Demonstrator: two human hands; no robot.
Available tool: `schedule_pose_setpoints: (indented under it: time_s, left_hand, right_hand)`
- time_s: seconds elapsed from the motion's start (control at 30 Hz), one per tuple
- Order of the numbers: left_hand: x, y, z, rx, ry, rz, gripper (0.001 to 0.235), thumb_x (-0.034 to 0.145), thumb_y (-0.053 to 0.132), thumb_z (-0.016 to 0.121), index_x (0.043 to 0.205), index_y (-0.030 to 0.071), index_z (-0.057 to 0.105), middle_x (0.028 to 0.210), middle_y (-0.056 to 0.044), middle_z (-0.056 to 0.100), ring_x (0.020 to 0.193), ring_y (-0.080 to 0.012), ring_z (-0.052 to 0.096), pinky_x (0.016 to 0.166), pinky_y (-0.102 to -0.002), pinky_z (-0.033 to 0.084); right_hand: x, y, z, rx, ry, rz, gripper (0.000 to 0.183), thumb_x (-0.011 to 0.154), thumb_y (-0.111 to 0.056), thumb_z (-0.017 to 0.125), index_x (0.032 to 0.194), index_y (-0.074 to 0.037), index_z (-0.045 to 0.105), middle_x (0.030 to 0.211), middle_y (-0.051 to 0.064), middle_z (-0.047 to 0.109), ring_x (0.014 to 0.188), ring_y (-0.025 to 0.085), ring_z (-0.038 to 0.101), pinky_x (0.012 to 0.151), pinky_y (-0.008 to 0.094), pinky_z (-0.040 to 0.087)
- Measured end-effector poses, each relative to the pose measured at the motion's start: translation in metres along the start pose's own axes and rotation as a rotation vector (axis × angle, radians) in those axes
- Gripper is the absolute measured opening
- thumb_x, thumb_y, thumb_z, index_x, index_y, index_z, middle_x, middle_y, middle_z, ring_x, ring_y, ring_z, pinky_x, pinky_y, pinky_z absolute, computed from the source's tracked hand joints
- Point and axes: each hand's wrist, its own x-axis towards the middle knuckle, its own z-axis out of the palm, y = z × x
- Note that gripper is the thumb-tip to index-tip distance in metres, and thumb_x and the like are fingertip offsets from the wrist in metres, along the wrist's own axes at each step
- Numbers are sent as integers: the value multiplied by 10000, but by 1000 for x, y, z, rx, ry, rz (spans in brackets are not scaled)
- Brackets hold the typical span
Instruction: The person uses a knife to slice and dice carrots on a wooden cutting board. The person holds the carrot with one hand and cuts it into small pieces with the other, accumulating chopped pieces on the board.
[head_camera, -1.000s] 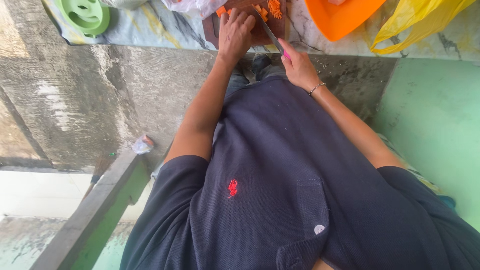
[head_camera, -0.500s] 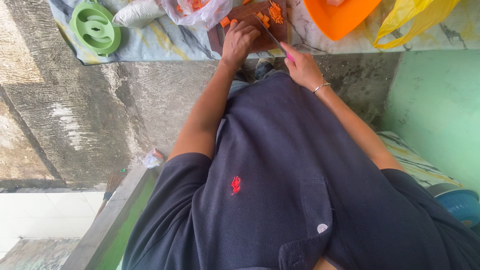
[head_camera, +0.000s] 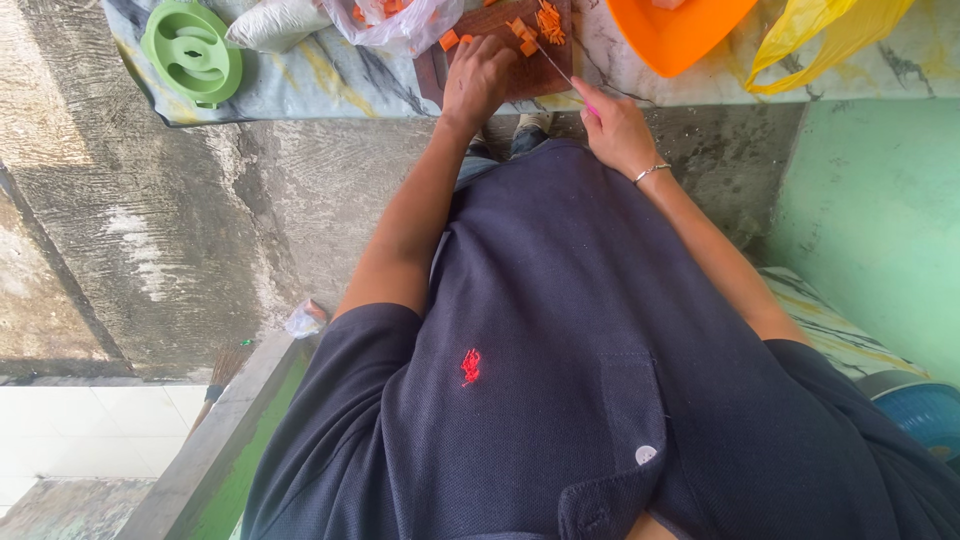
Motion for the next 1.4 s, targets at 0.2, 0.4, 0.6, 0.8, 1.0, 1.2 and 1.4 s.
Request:
schedule_pose_setpoints:
  time_s: [0.2,0.4,0.6,0.8,1.0,1.2,1.4]
  left_hand:
    - [9,-2,-5,100,53,-34,333,855,68,685,1186,98,702,1014,-47,678,999,-255,596,870,-394,454]
    - [19,-2,-3,185,-44,50,511,798,77,685,1306,133,699,1043,-70,657,1034,-270,570,892,-424,433]
    - [13,-2,-5,120,-42,75,274,809,102,692,1065,152,778,1024,-56,660,1035,-271,572,857,-421,424]
    - [8,-6,-5,147,-80,44,174,835,115,698,993,140,768,1006,-69,652,1034,-272,572,864,-428,425]
    - [11,-6,-3,155,-25,31,272,847,139,694,1117,132,724,1040,-60,656,1049,-267,569,897,-425,421]
    - [16,-7,-5,176,-41,11,455,795,114,684,1249,142,701,1030,-57,654,1039,-260,569,904,-420,418]
    - [17,-6,-8,132,-42,-34,272,818,111,674,1084,159,709,1056,-39,661,1079,-269,569,937,-421,414]
  right_hand:
    - [-17,-3,-14,-14,-104,103,451,999,-93,608,1450,-105,628,911,249,695,824,423,686,780,485,539]
    - [-14,5,-11,15,25,47,447,1010,-88,615,1456,-61,603,1011,268,696,904,435,684,812,485,541]
    - [-14,7,-9,24,32,86,450,1006,-95,621,1455,-80,609,1030,266,707,925,437,687,829,479,542]
    - [-5,-2,-12,41,-31,114,432,1010,-115,610,1441,-109,633,953,231,716,854,411,699,807,465,552]
    - [14,5,-23,-47,-28,99,418,1002,-129,625,1418,-139,671,890,207,721,824,414,689,791,472,547]
    - [10,16,-22,-25,-7,84,424,1013,-132,634,1437,-128,658,966,219,718,867,419,692,812,474,552]
    - [7,11,-18,11,34,14,396,1026,-135,634,1421,-121,658,1008,209,728,884,396,714,833,464,563]
